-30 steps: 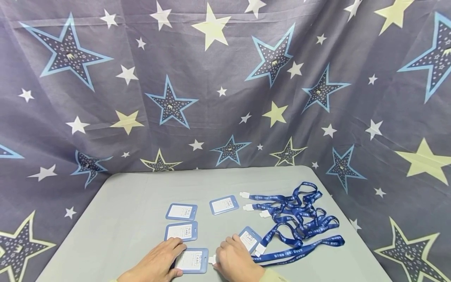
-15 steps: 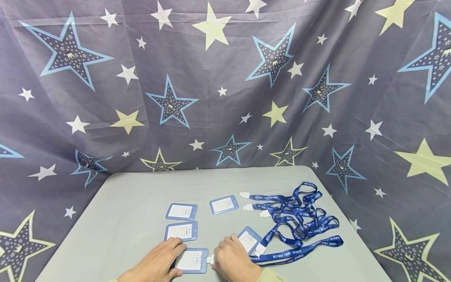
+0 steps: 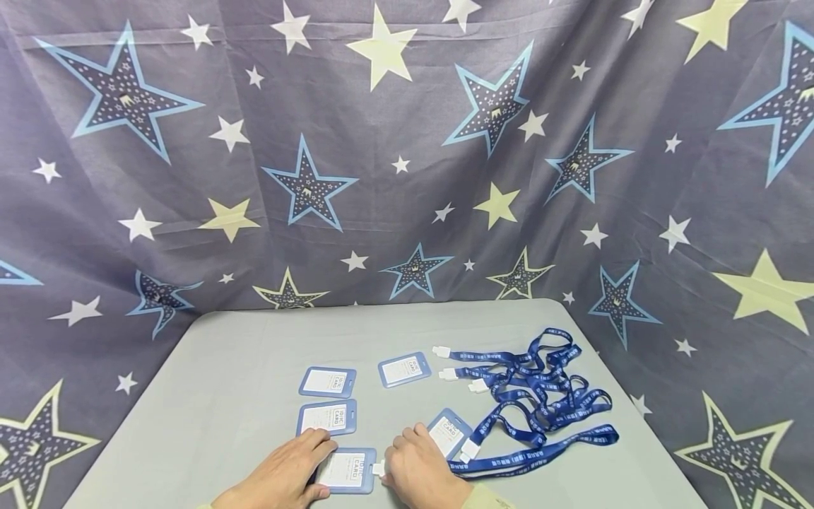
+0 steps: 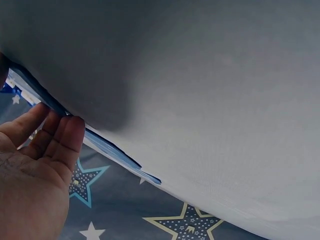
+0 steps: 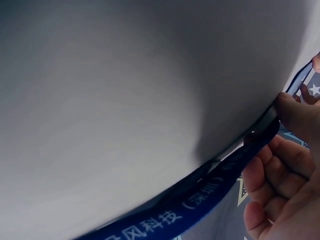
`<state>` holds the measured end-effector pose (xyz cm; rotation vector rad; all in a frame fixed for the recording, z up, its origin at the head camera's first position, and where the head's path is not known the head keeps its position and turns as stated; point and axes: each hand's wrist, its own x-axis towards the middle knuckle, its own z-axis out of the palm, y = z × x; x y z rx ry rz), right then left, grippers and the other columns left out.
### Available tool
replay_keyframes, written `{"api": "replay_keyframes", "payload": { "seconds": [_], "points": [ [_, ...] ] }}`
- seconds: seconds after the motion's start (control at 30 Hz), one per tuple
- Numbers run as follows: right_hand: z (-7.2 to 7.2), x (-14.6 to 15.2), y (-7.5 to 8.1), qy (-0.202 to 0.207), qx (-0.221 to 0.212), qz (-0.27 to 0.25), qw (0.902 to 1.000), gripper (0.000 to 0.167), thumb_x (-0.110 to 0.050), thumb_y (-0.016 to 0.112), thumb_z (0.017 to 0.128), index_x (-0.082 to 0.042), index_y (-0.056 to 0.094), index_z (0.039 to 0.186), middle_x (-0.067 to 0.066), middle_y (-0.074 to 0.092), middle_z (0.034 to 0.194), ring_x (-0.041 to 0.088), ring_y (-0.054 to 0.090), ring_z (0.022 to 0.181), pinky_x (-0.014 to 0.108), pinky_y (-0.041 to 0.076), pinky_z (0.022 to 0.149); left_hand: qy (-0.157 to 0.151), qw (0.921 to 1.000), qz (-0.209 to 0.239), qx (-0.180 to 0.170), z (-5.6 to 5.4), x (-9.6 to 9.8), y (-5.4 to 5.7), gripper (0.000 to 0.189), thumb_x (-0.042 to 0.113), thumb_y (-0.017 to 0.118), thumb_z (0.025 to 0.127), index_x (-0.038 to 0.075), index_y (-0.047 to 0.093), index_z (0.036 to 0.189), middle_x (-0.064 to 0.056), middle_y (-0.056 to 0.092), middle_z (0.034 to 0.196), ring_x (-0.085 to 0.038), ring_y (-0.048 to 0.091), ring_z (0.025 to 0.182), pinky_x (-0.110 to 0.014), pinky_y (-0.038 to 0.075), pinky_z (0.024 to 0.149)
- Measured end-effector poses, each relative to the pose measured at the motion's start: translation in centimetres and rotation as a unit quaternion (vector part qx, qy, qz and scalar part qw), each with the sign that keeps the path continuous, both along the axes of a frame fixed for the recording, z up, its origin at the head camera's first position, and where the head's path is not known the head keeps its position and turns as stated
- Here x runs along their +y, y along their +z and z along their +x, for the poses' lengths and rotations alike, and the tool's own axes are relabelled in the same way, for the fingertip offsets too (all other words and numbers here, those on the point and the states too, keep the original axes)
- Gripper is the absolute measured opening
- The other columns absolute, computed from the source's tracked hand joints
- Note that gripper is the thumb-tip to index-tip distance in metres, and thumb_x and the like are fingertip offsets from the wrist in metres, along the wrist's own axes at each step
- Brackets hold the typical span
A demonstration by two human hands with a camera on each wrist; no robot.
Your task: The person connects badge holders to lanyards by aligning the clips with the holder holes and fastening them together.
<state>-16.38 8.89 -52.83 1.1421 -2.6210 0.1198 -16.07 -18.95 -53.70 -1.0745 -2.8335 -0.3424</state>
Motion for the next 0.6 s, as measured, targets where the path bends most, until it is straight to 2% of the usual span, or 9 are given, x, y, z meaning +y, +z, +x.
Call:
{"api": "replay_keyframes", "payload": {
  "seconds": [0.27, 0.6],
  "points": [
    [-0.08, -0.05, -0.08, 0.003, 0.008, 0.003, 1.0, 0.023, -0.036, 0.084, 0.083, -0.02, 0.069, 0.077, -0.015, 0.055, 0.071, 0.006, 0.046, 0.071, 0.024, 0.032, 0.069, 0.001, 0.9999, -0.01, -0.012, -0.08, 0.02, -0.07, 0.059, 0.044, 0.082, 0.085, 0.006, 0.064, 0.126, 0.009, 0.052, 0.107, -0.006, 0.045, 0.094, -0.03, 0.051, 0.08],
    [0.03, -0.12, -0.38, 0.01, 0.041, -0.009, 0.9991, 0.027, -0.035, 0.085, 0.081, -0.02, 0.065, 0.073, -0.013, 0.052, 0.068, 0.006, 0.042, 0.068, 0.024, 0.029, 0.066, 0.0, 0.9999, -0.004, -0.014, -0.03, 0.17, -0.07, 0.058, 0.041, 0.082, 0.085, 0.005, 0.063, 0.126, 0.007, 0.053, 0.109, -0.008, 0.046, 0.096, -0.031, 0.052, 0.081]
  ]
}}
